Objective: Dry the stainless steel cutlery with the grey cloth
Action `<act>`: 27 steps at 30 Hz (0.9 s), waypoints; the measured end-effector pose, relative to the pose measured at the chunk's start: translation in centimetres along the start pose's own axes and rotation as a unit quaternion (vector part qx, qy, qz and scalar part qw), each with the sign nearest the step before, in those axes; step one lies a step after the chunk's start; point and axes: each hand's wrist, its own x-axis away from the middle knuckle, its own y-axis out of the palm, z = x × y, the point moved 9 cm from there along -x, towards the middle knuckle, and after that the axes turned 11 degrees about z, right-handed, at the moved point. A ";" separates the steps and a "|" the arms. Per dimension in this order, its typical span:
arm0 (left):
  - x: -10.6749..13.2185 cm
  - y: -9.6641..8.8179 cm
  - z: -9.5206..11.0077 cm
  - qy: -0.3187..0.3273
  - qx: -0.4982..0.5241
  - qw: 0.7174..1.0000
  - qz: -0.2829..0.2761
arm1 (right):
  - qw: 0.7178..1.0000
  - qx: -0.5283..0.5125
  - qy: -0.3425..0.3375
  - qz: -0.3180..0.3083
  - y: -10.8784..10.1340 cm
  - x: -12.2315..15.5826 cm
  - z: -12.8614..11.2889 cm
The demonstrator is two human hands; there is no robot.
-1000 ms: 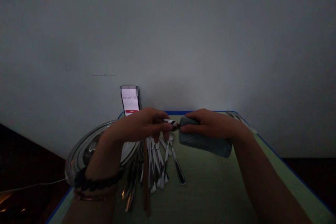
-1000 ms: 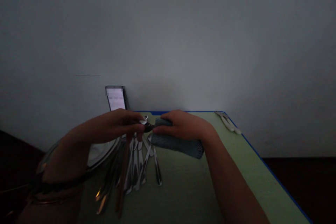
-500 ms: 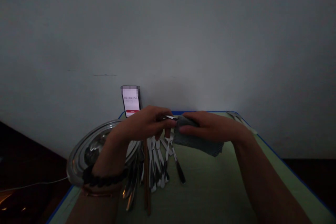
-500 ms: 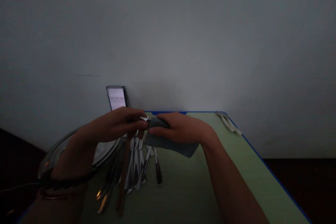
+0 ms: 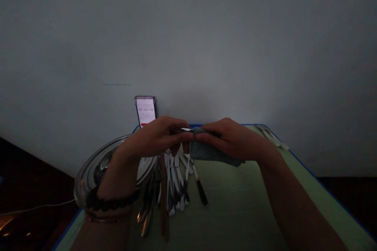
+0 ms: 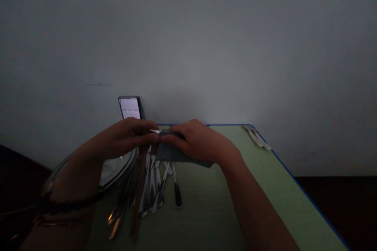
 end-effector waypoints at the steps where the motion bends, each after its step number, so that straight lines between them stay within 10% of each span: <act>1: 0.0 -0.1 -0.1 -0.003 0.001 1.000 0.003 | 1.000 0.003 0.000 -0.011 0.3 0.1 0.0; 21: 0.9 -2.8 -0.6 0.014 -0.102 0.992 0.070 | 0.997 -0.034 0.046 -0.056 0.6 0.4 3.0; 27: 0.8 -3.7 -1.5 -0.013 -0.050 0.992 0.113 | 0.998 0.034 0.042 0.022 -1.0 0.3 3.6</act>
